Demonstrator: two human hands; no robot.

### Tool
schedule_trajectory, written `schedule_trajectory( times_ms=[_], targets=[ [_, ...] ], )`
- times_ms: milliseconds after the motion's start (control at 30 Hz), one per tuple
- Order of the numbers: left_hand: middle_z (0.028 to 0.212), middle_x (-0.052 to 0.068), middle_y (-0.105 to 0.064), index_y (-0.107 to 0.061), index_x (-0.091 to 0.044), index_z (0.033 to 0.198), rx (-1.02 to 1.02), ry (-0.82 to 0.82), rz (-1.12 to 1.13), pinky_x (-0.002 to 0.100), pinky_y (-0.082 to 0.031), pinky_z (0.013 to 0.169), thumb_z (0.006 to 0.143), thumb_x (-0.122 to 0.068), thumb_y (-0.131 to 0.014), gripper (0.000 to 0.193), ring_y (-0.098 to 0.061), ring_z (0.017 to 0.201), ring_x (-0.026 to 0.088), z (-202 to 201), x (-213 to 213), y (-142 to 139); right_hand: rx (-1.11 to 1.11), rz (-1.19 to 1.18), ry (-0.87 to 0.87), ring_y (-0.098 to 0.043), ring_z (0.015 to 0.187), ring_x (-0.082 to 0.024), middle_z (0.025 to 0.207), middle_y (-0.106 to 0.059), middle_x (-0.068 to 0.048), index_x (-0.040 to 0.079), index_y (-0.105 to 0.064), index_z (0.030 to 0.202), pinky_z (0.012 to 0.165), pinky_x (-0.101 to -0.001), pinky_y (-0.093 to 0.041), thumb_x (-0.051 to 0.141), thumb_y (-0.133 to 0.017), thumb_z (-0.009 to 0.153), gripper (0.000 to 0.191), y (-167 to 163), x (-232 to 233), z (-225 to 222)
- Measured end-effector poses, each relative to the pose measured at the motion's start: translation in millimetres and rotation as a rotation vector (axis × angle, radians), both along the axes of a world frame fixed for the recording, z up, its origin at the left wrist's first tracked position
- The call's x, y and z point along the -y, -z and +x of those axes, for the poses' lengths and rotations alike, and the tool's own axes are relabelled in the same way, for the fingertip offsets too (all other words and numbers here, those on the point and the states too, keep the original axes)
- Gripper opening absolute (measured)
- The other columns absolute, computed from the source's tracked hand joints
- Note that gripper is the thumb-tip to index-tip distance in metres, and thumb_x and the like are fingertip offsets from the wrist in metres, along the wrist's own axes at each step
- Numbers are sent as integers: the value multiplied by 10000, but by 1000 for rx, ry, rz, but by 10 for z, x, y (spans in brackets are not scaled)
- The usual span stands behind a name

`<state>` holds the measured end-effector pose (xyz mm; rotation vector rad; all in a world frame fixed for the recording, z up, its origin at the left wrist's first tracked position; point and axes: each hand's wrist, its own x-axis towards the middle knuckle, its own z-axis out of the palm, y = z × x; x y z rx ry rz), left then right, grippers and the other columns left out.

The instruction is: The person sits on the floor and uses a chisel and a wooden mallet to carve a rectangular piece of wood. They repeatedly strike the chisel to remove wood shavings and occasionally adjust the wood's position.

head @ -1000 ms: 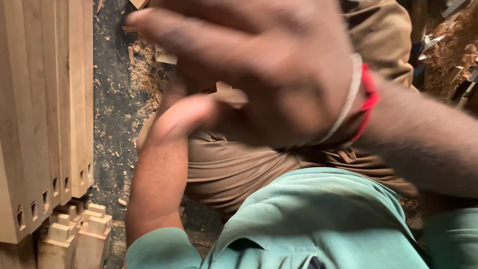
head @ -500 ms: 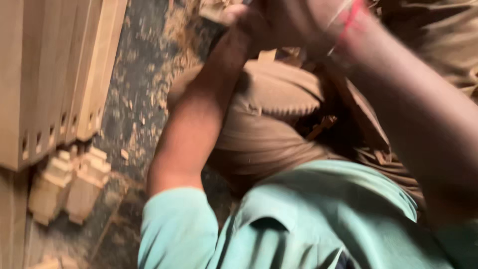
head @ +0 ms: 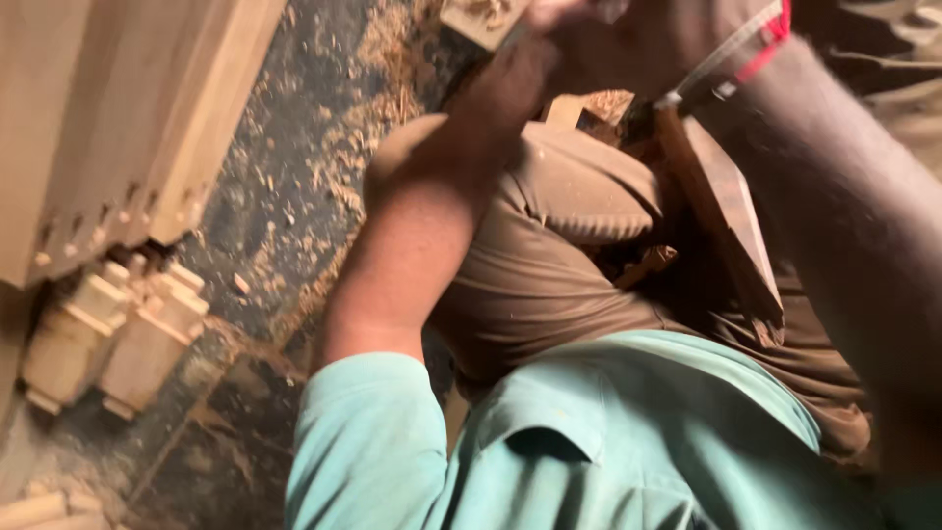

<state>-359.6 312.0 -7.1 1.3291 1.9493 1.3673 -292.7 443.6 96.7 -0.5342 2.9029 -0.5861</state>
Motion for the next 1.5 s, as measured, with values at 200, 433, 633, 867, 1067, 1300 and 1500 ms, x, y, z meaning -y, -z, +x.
schedule_trajectory(
  times_ms=[200,433,633,867,1067,1300,1500],
  targets=[
    [757,10,-679,-689,-136,1037,31,128,-138,299,-593,565,1026,-399,-800,285,-670,643,120,-57,-5,-1,55,519,137,-590,502,-156,757,-639,-43,160,-572,1512,362,-305,-457,304,-691,1018,528,841,-966,1292],
    [805,112,-639,-633,-21,964,141,119,-98,414,-556,643,1003,-284,-742,287,-685,758,218,-81,-27,-113,524,411,385,-668,846,-381,1001,-664,-238,13,-318,1591,705,-452,-574,452,-847,725,1106,809,-588,1977],
    [848,47,-693,-646,-88,962,-69,-61,94,376,-626,710,830,-355,-848,360,-701,804,176,-92,-44,-156,421,-567,796,-683,1016,-238,1169,-686,-185,44,-344,1609,844,-366,-569,136,-846,871,898,-33,-750,1949],
    [812,30,-673,-620,-76,890,56,33,-13,362,-618,703,876,-306,-841,319,-698,777,147,-111,-132,-134,-305,-404,481,-702,1027,-318,1184,-682,-264,-63,-397,1535,862,-417,-580,105,-828,846,830,-910,-157,1774],
    [763,-29,-665,-660,-169,916,125,26,-179,331,-615,654,874,-259,-790,164,-689,707,120,-82,-193,-80,-399,-97,279,-722,1112,-374,1247,-675,-329,-137,-418,1499,960,-470,-596,87,-800,857,780,-1025,-95,1516],
    [770,-5,-668,-618,-122,878,168,51,-64,316,-626,663,855,-269,-747,196,-702,737,106,-128,-134,-63,-316,-455,415,-721,1006,-241,1141,-727,-187,-13,-582,1383,887,-333,-595,77,-745,1008,419,-1135,-89,1592],
    [787,8,-668,-596,-120,859,234,46,-85,311,-630,670,892,-360,-671,254,-706,749,101,-105,-84,-152,-428,-77,213,-719,1053,-382,1206,-690,-281,-123,-469,1471,916,-427,-594,125,-833,848,763,-1216,-24,1223]
  ],
)
